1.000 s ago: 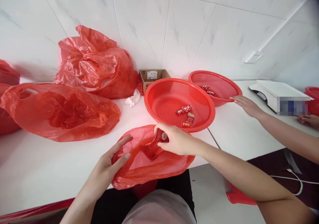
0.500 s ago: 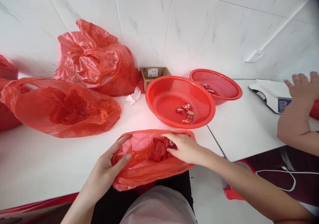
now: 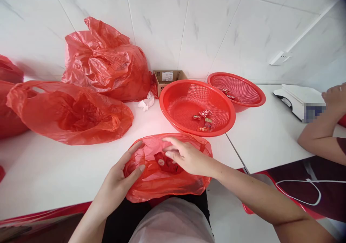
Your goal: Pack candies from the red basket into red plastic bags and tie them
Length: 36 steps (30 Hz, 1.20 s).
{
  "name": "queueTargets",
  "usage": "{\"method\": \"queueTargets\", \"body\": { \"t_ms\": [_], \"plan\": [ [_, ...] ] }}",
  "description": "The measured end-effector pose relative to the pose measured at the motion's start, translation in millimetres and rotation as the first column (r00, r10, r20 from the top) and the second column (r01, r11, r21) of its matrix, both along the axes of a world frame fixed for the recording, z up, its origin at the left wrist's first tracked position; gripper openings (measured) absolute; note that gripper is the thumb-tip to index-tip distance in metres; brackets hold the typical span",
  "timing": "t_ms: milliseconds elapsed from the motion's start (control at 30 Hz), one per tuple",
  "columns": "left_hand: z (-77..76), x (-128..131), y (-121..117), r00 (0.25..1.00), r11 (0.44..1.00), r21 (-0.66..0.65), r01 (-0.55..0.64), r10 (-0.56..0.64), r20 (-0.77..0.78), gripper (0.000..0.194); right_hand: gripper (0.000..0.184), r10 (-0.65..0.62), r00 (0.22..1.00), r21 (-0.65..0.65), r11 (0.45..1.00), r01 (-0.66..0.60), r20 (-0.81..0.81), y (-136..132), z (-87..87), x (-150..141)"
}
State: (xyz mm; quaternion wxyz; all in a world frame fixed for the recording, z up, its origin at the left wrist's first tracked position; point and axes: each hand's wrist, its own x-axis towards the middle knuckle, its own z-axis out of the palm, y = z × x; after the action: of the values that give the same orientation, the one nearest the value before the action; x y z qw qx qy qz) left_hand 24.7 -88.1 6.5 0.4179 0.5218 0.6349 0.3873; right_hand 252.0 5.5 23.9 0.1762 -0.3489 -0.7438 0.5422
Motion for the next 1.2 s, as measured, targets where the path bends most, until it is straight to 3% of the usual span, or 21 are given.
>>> {"method": "queueTargets", "body": {
  "t_ms": [100, 167, 233, 300, 367, 433, 533, 600, 800, 1000, 1067, 1133, 1200],
  "plan": [
    [-0.9, -2.0, -0.8, 1.000, 1.000, 0.022, 0.006, -0.006, -0.009, 0.060, 0.029, -0.065, 0.992, 0.135, 0.988, 0.079, -0.104, 15.5, 27.6, 10.4],
    [-2.5, -3.6, -2.0, 1.000, 0.999, 0.026, 0.020, -0.019, -0.020, 0.060, 0.027, -0.166, 0.980, 0.254, 0.948, 0.190, -0.112, 40.2, 45.8, 25.9],
    [-4.7, -4.6, -3.3, 0.999, 0.999, 0.028, 0.035, -0.034, -0.028, 0.061, 0.028, -0.287, 0.956, 0.442, 0.866, 0.234, 0.057, 73.2, 55.6, 45.4],
    [-6.5, -4.5, -4.8, 0.999, 0.998, 0.039, 0.042, -0.041, -0.031, 0.061, 0.038, -0.377, 0.840, 0.566, 0.818, 0.104, 0.390, 107.4, 53.8, 65.0],
    [-7.0, -3.8, -6.8, 0.999, 0.997, 0.063, 0.035, -0.032, -0.044, 0.059, 0.062, -0.394, 0.610, 0.526, 0.850, -0.044, 0.687, 135.4, 43.1, 81.4],
    [-5.3, -3.0, -9.5, 0.998, 0.996, 0.092, -0.002, 0.007, -0.060, 0.053, 0.087, -0.309, 0.433, 0.396, 0.910, -0.125, 0.847, 152.9, 28.5, 92.2],
    [1.0, -3.2, -14.3, 0.993, 0.989, 0.119, -0.084, 0.092, -0.071, 0.044, 0.101, -0.163, 0.374, 0.257, 0.942, -0.216, 0.913, 161.9, 9.4, 96.6],
    [5.9, -4.0, -17.0, 0.990, 0.987, 0.116, -0.111, 0.121, -0.074, 0.043, 0.091, -0.140, 0.381, 0.254, 0.930, -0.268, 0.914, 162.1, 1.3, 93.8],
    [6.7, -5.8, -19.4, 0.988, 0.991, 0.079, -0.106, 0.114, -0.106, 0.044, 0.029, -0.136, 0.446, 0.280, 0.920, -0.275, 0.885, 168.3, -2.3, 87.8],
    [-1.2, -15.0, -23.0, 0.983, 0.996, 0.080, -0.041, 0.055, -0.177, 0.046, 0.022, -0.169, 0.616, 0.330, 0.931, -0.156, 0.769, 179.4, 26.2, 102.0],
    [-0.7, -17.6, -25.5, 0.978, 0.996, 0.078, -0.034, 0.049, -0.203, 0.045, 0.019, -0.140, 0.771, 0.288, 0.956, -0.058, 0.622, 174.4, 40.7, 103.7],
    [0.1, -18.1, -27.6, 0.975, 0.997, 0.064, -0.037, 0.050, -0.214, 0.045, 0.020, -0.101, 0.936, 0.168, 0.985, 0.045, 0.337, 162.3, 54.7, 99.6],
    [0.4, -16.2, -28.3, 0.978, 0.997, 0.055, -0.049, 0.059, -0.200, 0.045, 0.027, -0.072, 0.996, 0.040, 0.997, 0.070, 0.050, 143.4, 65.8, 88.4]
  ]
}}
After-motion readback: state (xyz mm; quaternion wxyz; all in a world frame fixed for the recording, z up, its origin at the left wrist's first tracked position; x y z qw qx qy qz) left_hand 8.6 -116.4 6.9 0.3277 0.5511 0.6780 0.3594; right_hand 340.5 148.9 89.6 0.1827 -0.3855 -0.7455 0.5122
